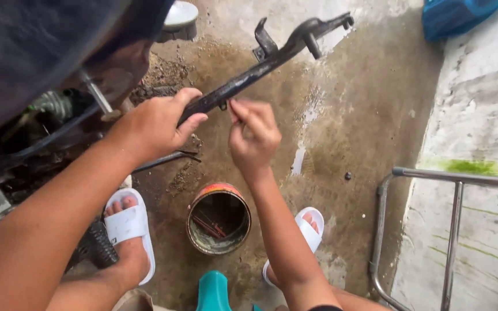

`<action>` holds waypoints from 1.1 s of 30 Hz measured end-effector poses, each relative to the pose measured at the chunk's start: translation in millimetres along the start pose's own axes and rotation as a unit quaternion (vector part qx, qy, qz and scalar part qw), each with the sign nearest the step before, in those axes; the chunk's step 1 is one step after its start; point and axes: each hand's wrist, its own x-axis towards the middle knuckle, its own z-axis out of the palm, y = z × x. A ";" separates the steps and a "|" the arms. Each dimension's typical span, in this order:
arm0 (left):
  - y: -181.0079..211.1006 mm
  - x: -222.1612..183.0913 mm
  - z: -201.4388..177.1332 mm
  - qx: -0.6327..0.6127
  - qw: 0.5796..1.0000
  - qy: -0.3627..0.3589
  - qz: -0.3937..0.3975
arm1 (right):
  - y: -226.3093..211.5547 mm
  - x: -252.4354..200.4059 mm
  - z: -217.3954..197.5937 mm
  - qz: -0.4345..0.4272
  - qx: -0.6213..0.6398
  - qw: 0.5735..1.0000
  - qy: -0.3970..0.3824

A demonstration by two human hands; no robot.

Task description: The person cleans and sands a metal motorcycle part using a piece of sandpaper and a small container of liquid, then proceeds to reattach small hardware components and wires to the motorcycle frame.

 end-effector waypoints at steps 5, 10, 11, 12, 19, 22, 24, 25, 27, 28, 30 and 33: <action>-0.9 -2.0 4.1 0.029 0.999 0.001 0.018 | -8.1 -5.0 0.7 0.006 0.021 1.000 -0.002; 0.0 -0.8 2.9 0.037 0.999 -0.001 0.017 | -10.9 -3.2 2.5 -0.018 0.035 0.999 -0.029; 2.0 -1.9 3.3 0.029 1.000 -0.009 0.002 | -10.1 -1.4 -1.6 -0.008 0.024 0.999 -0.029; 1.5 -0.4 -2.1 0.027 1.000 -0.010 -0.013 | -6.8 5.2 0.6 -0.005 0.019 1.000 -0.025; -7.7 5.6 -0.9 0.032 0.999 -0.002 0.016 | -6.9 4.0 8.5 -0.003 0.008 0.999 -0.032; 2.2 -4.4 -1.5 0.033 0.999 -0.001 0.019 | 16.3 -16.1 -10.2 0.055 0.008 0.998 -0.040; -4.0 0.1 6.7 0.078 0.997 0.023 0.017 | 38.7 -25.5 -20.9 0.194 0.017 0.978 -0.076; -3.2 9.6 -1.5 0.083 0.996 0.034 0.023 | 37.6 -10.1 -14.6 0.182 0.020 0.981 -0.071; 1.6 -3.9 3.5 0.111 0.993 0.025 0.011 | 13.2 -16.1 -17.5 0.240 0.123 0.962 -0.045; 3.3 -7.0 4.2 0.106 0.994 0.016 0.008 | 14.9 -24.4 -19.8 0.250 0.120 0.960 -0.047; 6.7 -2.5 -5.5 0.047 0.999 0.010 0.013 | 24.3 -26.9 -17.6 0.304 0.225 0.925 -0.010; 2.1 -2.6 0.1 0.042 0.999 0.021 0.024 | 15.4 -5.8 -24.4 0.238 0.219 0.945 -0.039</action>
